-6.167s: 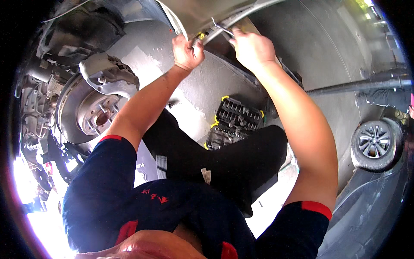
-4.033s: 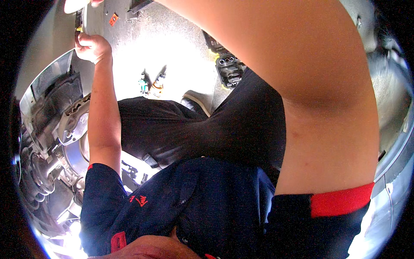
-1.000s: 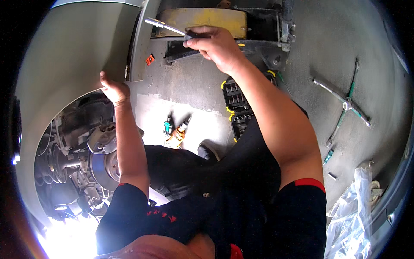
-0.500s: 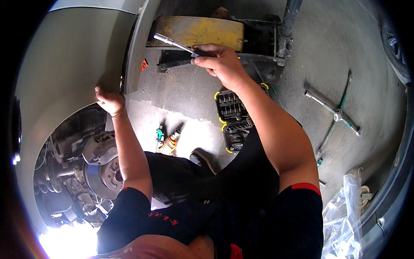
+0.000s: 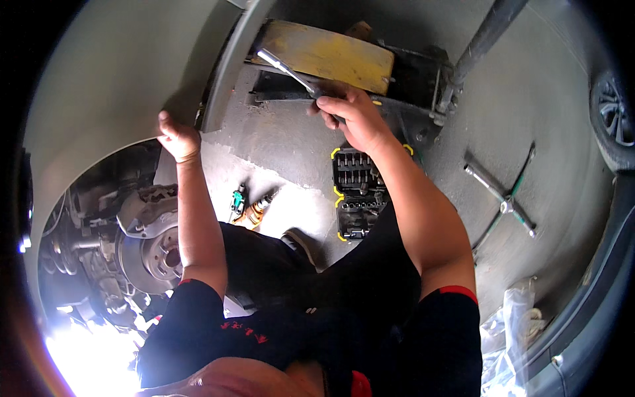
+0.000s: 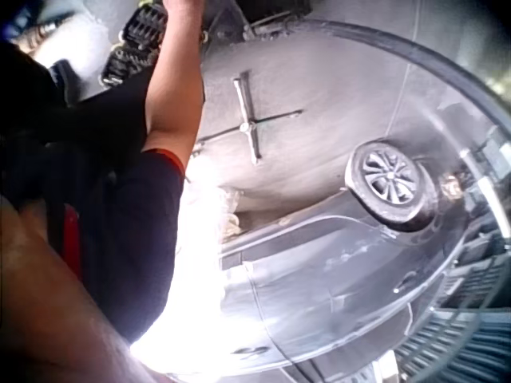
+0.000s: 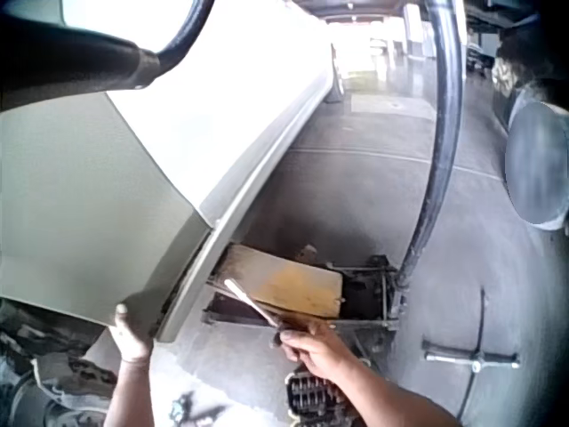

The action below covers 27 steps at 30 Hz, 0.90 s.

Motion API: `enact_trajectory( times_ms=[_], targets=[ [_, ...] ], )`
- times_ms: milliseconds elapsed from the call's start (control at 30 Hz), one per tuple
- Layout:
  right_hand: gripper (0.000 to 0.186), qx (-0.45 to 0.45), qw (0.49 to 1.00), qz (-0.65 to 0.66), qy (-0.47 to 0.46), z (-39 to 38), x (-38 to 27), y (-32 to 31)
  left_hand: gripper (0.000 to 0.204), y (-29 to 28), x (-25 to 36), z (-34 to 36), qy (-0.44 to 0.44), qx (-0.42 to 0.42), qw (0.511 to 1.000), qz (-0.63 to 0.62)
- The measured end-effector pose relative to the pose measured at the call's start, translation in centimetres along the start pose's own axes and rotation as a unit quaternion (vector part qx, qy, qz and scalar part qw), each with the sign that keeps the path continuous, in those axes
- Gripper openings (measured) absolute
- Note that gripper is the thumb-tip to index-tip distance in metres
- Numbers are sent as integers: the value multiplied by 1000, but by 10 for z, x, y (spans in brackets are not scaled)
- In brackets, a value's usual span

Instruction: The person unfastens and removes a car fender panel by hand and using a socket wrench and pliers.

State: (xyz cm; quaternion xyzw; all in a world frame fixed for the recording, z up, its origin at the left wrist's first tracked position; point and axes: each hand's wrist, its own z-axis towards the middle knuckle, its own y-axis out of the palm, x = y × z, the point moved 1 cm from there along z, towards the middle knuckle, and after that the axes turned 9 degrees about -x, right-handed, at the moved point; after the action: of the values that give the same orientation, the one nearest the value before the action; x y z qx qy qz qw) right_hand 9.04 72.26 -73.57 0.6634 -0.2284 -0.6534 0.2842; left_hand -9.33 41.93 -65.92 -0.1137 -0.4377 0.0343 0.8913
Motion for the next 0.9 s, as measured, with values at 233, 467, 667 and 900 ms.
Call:
enact_trajectory(
  times_ms=[233, 467, 667, 900],
  targets=[
    [26, -141, 987, 58, 56, -12, -18, 73, 45, -3, 27, 1, 36, -44, 986, 157],
    [24, -214, 966, -133, 53, -19, -36, 173, 31, -22, 77, -27, -88, 6, 996, 29],
    [27, -212, 944, -249, -52, -3, -41, 258, 51, -84, 200, -89, -97, -255, 947, -168],
    [26, -317, 618, -693, -190, 39, -119, 361, 38, -156, 214, -106, -172, -155, 944, -237]
  ],
)
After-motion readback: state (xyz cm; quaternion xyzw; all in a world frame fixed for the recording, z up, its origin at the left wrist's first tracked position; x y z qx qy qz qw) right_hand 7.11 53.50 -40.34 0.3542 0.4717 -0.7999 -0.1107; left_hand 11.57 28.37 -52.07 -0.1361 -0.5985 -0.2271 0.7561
